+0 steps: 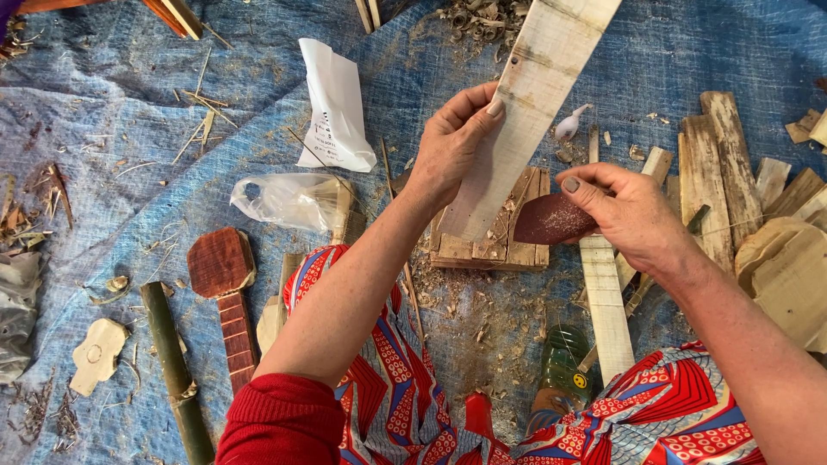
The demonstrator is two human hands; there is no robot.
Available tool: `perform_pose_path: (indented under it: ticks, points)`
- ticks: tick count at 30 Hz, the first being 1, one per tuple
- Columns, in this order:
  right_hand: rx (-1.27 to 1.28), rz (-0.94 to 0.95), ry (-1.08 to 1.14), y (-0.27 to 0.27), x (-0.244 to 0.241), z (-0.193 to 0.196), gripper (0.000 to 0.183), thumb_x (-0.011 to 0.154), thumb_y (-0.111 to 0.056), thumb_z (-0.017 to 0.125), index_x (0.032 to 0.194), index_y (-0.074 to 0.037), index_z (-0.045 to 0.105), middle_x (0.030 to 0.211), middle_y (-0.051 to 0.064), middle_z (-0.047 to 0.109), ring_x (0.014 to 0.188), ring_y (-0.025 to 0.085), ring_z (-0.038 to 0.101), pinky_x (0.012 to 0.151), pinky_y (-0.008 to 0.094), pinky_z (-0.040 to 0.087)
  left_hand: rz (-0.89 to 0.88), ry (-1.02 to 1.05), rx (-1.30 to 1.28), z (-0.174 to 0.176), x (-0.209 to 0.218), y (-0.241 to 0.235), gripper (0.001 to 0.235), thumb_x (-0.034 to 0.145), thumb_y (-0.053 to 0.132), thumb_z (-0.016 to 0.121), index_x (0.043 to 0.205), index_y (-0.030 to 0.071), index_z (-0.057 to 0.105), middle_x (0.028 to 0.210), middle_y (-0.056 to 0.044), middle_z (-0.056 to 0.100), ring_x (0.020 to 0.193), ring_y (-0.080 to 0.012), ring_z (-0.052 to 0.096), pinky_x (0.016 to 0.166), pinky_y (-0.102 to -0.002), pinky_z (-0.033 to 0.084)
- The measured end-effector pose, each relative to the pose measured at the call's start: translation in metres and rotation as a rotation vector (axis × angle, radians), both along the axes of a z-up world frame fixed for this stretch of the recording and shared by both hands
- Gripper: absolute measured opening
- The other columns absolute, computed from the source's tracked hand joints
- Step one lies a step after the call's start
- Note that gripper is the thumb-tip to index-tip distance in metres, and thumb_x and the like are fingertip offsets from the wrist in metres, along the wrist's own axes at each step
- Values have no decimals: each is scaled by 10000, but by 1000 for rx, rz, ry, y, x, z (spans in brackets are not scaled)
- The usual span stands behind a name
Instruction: The person smooths a long, light-colored wooden plank with sandpaper, then uses a curved blade to carve notches and shape the edges. The person works while sitting on a blue tarp.
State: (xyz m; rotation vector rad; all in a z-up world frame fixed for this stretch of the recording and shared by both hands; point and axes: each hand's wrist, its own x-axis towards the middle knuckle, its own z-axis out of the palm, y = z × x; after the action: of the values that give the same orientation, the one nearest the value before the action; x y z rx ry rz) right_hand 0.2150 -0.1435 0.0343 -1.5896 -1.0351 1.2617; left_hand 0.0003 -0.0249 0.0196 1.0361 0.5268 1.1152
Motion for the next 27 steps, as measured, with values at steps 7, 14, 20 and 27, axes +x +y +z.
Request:
perform_pose_path:
  ticks: [7,14,20,27]
  points:
    - [258,-7,-214,-5,4,19,252,1020,-109,701,1268,-66,706,907,15,658,765,70,552,664,217,477,-75,85,91,10,0,-13,389,958,404,732,1230,126,710,1131,4,734,981,-133,679,844,-304,580]
    - [207,-172,288,9,-4,32,381,948,-129,712,1320,-115,628,961,48,668,769,130,644,688,275,572,-90,111,227,2,14,-23,319,1034,322,678,1285,125,690,1214,14,715,1115,-115,649,974,-305,542]
    - [212,-260,463,20,-16,43,308,935,-92,675,1241,-134,671,1068,41,735,919,204,720,790,356,625,-104,77,303,-4,22,-29,271,1068,233,645,1299,93,664,1233,-19,700,1140,-142,659,1006,-298,577]
    - [229,-286,467,24,-17,41,282,932,-100,690,1209,-146,696,1089,22,766,966,201,753,797,350,630,22,253,435,-3,19,-33,245,1082,196,613,1312,124,660,1266,7,709,1186,-128,671,1044,-291,564]
